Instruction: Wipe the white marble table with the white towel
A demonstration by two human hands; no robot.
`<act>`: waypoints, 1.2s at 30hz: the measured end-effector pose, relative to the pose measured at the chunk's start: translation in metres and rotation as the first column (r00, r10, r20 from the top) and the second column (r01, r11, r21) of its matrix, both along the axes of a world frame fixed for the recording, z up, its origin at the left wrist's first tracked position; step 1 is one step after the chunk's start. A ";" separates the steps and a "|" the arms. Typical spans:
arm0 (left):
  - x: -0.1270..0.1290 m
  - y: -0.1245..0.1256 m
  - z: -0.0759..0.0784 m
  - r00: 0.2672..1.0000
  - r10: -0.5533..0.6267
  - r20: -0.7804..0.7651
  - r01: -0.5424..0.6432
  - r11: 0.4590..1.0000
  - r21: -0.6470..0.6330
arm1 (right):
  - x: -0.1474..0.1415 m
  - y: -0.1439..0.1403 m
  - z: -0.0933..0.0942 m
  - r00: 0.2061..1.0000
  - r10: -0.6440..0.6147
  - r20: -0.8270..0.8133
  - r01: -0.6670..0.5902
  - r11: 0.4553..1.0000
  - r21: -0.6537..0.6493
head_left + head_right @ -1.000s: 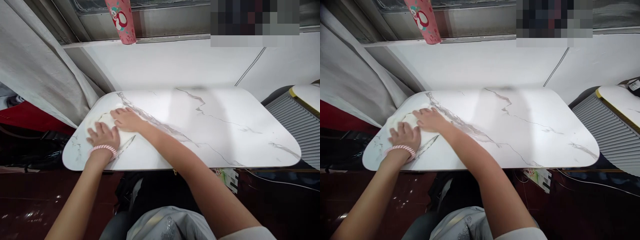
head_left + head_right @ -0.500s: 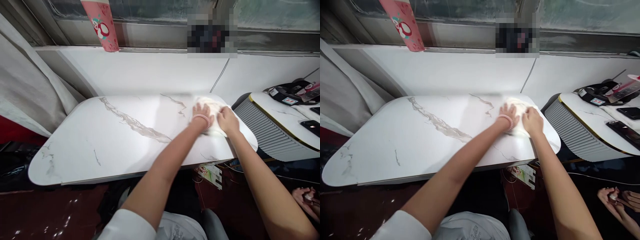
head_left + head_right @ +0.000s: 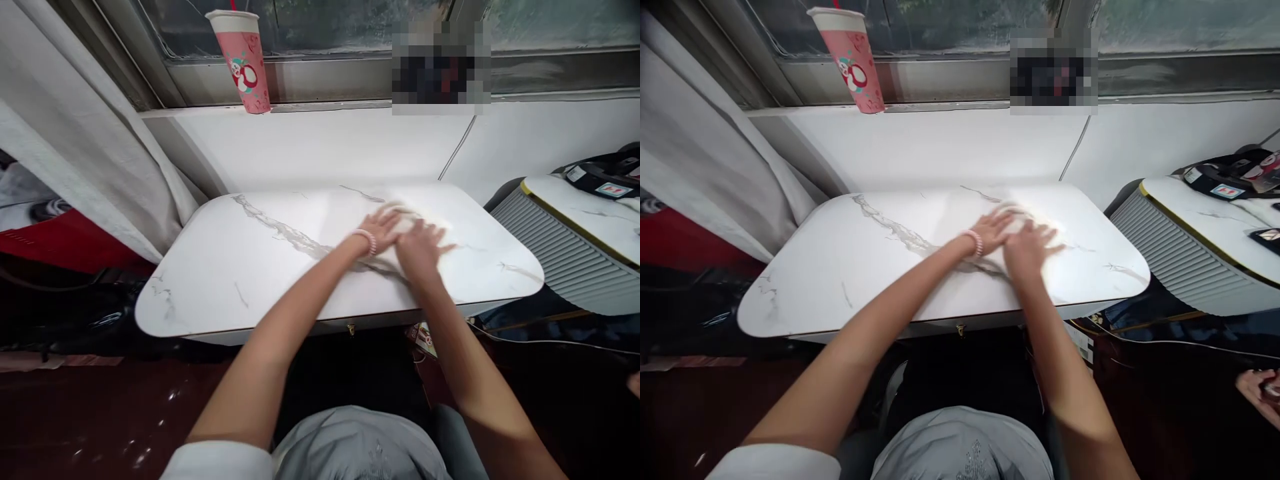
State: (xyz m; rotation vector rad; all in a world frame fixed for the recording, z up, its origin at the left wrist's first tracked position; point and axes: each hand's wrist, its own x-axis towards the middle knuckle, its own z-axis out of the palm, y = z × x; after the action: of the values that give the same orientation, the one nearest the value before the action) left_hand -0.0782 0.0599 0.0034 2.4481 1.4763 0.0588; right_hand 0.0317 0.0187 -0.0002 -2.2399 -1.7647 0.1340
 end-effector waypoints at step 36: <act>0.199 -0.038 -0.011 0.985 -0.013 0.174 -0.008 0.993 0.116 | 0.237 -0.023 -0.025 0.983 0.173 0.057 -0.179 0.973 0.148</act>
State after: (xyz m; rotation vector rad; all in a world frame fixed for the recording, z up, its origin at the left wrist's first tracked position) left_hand 0.1212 0.0215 -0.0079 2.4622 1.4306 0.3594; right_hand 0.2682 -0.0038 -0.0256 -1.9933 -1.9259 -0.0141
